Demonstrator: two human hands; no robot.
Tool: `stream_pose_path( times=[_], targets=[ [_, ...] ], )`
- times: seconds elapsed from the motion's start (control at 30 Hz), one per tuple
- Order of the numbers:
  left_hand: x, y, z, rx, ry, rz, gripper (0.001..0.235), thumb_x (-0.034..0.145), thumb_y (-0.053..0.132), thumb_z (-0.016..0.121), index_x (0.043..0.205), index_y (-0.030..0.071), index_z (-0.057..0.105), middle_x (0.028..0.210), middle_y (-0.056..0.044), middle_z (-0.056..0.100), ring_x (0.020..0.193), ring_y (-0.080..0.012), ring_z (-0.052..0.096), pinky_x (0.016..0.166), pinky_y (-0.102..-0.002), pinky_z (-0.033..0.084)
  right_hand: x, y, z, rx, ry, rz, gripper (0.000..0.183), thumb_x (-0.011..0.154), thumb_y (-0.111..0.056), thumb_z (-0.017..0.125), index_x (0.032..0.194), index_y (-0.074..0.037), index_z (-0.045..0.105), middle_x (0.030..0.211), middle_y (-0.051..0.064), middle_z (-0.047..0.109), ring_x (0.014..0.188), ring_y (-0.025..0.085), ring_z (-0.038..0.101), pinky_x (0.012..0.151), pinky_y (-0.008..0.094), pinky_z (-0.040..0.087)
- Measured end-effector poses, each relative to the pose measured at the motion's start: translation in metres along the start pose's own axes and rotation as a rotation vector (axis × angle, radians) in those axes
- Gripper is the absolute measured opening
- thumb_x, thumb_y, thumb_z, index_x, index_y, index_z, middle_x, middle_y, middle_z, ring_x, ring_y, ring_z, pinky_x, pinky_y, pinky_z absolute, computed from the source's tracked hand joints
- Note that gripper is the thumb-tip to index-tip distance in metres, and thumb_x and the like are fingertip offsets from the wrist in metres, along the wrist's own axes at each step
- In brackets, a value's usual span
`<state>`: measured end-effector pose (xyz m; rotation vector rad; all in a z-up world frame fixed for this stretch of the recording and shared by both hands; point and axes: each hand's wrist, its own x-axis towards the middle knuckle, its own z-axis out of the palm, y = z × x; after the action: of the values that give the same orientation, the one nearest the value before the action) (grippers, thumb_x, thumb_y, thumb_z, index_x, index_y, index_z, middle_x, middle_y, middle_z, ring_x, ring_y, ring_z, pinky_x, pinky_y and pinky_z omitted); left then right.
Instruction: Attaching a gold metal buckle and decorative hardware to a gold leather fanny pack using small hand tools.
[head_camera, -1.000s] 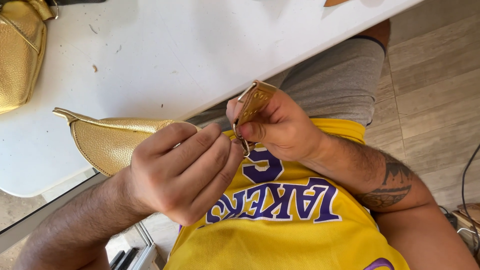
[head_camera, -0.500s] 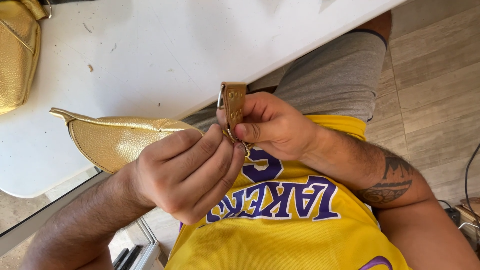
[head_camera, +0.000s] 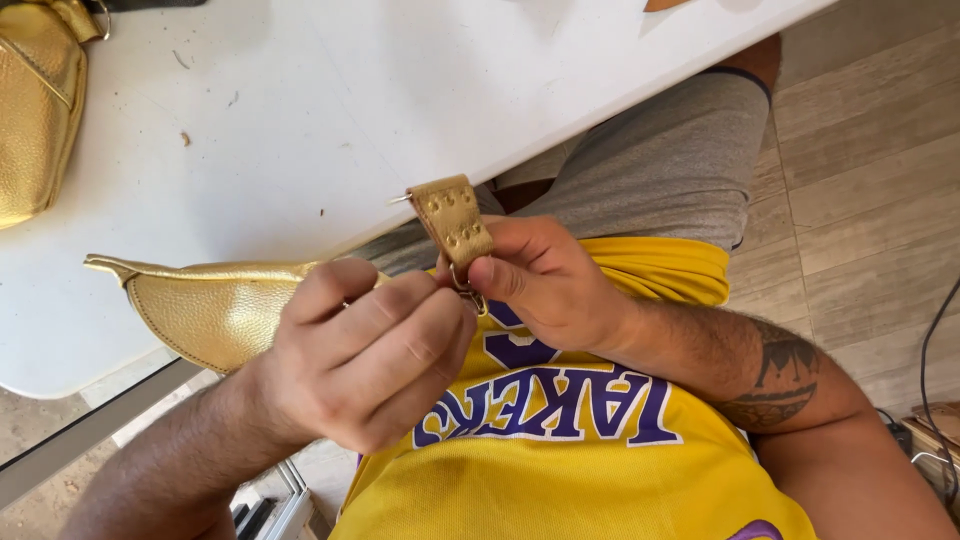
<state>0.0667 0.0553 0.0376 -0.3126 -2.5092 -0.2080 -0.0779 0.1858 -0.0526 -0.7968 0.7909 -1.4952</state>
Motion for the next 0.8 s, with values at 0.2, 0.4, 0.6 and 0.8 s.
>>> stream_pose_path(
  times=[0.2,0.4,0.6,0.8],
  targets=[
    [-0.017,0.007,0.009,-0.065,0.023,0.071,0.016,0.096,0.001,0.054,0.087,0.003,0.067,0.088,-0.003,0.064,0.07,-0.0138,0.06,0.064,-0.028,0.046,0.003,-0.015,0.011,-0.063,-0.034,0.09,0.029,0.106,-0.034,0.055,0.1,-0.007,0.064,0.094,-0.001,0.058,0.09,0.009,0.056,0.082,0.026,0.048],
    [-0.026,0.01,0.015,-0.012,0.078,0.188,0.017,0.092,-0.005,0.06,0.083,0.011,0.06,0.08,0.003,0.057,0.061,-0.0089,0.052,0.062,-0.022,0.045,0.002,-0.016,0.015,-0.028,-0.036,0.198,0.025,0.102,-0.028,0.061,0.085,-0.011,0.06,0.083,-0.004,0.055,0.079,0.007,0.052,0.071,0.023,0.044],
    [-0.036,0.015,0.021,0.097,0.124,0.267,0.023,0.088,-0.005,0.065,0.078,0.015,0.058,0.076,0.005,0.052,0.065,-0.0084,0.051,0.065,-0.02,0.038,-0.003,-0.014,0.018,-0.053,-0.009,0.258,0.025,0.1,-0.023,0.064,0.079,-0.011,0.058,0.079,-0.004,0.054,0.076,0.006,0.052,0.068,0.023,0.044],
    [-0.029,0.018,0.011,0.165,0.067,0.164,0.013,0.096,0.003,0.059,0.087,0.009,0.067,0.086,0.003,0.062,0.071,-0.011,0.062,0.065,-0.023,0.04,-0.006,-0.016,0.016,-0.013,0.018,0.125,0.018,0.103,-0.025,0.063,0.098,-0.007,0.067,0.099,0.001,0.062,0.094,0.012,0.061,0.085,0.026,0.051]
  ],
)
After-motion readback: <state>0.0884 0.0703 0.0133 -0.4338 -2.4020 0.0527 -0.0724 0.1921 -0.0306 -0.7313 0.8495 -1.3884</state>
